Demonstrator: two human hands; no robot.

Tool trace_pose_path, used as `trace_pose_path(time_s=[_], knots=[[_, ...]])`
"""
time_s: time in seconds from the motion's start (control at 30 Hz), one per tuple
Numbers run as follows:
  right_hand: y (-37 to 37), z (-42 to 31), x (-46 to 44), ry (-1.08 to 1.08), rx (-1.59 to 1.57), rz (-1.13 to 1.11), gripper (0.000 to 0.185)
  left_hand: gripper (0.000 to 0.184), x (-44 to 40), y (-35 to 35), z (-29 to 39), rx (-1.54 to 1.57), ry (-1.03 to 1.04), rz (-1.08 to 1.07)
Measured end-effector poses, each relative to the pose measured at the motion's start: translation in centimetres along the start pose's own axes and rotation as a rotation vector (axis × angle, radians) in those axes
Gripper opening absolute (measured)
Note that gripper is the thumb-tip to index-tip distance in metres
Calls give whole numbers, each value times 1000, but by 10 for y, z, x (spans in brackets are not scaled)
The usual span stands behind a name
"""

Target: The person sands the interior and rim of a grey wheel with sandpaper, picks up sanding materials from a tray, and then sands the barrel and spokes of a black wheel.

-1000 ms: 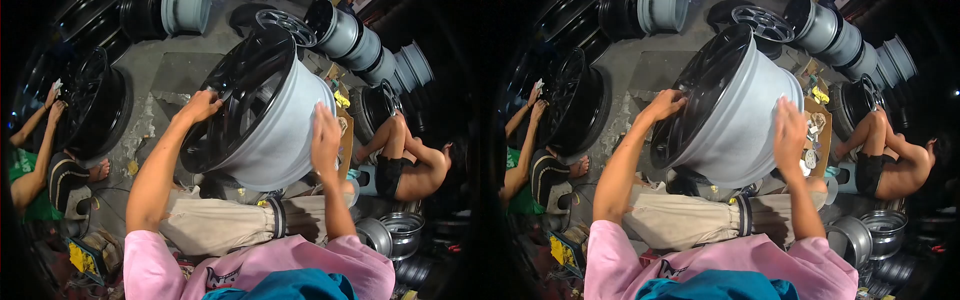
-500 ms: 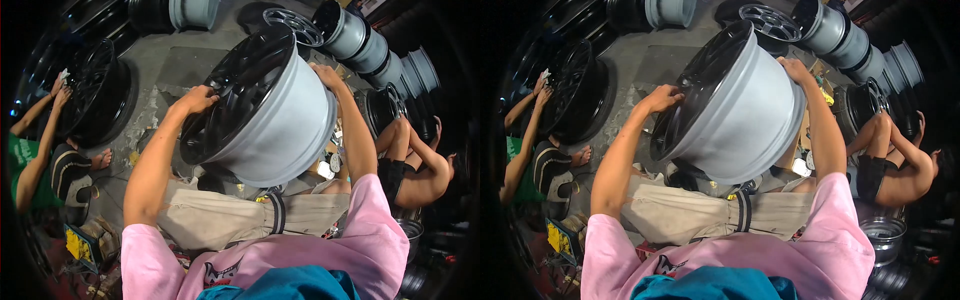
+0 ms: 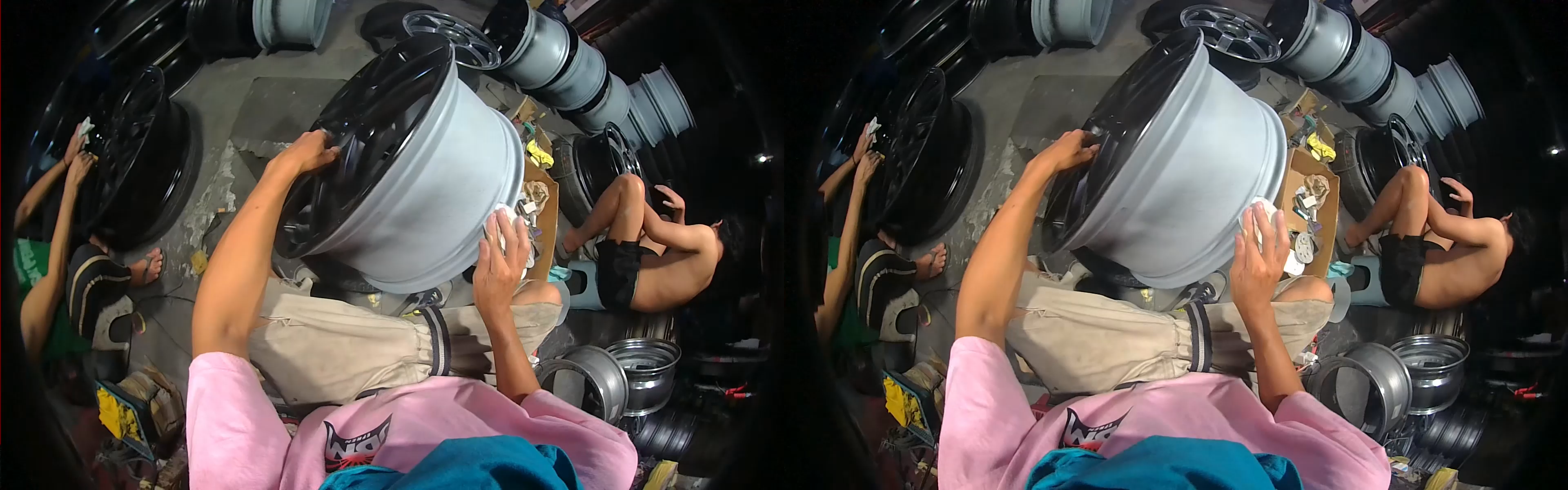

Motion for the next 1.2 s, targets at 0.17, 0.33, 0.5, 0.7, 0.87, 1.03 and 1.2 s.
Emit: trace_pose_path(time_s=[0.17, 0.33, 0.5, 0.7, 0.87, 1.03, 1.2], knots=[[-4, 29, -57, 14, 66, 48, 35, 57, 16, -9, 6, 35, -25, -24], [38, 150, -187, -64, -29, -223, 36, 55, 10, -2, -11, 66, -19, -74], [128, 213, -295, 50, -260, -658, 47, 53, 10, 5, -21, 14, -94, -84], [176, 233, -318, 218, -262, -899, 47, 64, 2, -3, -12, 37, -181, -195], [72, 180, -222, 323, -576, -444, 50, 76, -6, 4, -29, 104, -193, -104], [-2, 57, -64, 129, -399, -77, 41, 69, -31, 23, -49, 97, -257, 17], [-38, 3, 37, 38, -380, -389, 42, 64, -42, 33, -60, 91, -255, 92]])
Point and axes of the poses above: each hand's wrist, its own x-axis away from the middle knuckle, its own y-axis out of the palm, z = x × y, the point moved 2 cm from there along -x, towards the middle knuckle, and after that the axes turned 11 degrees about -x, right-handed, at the moved point
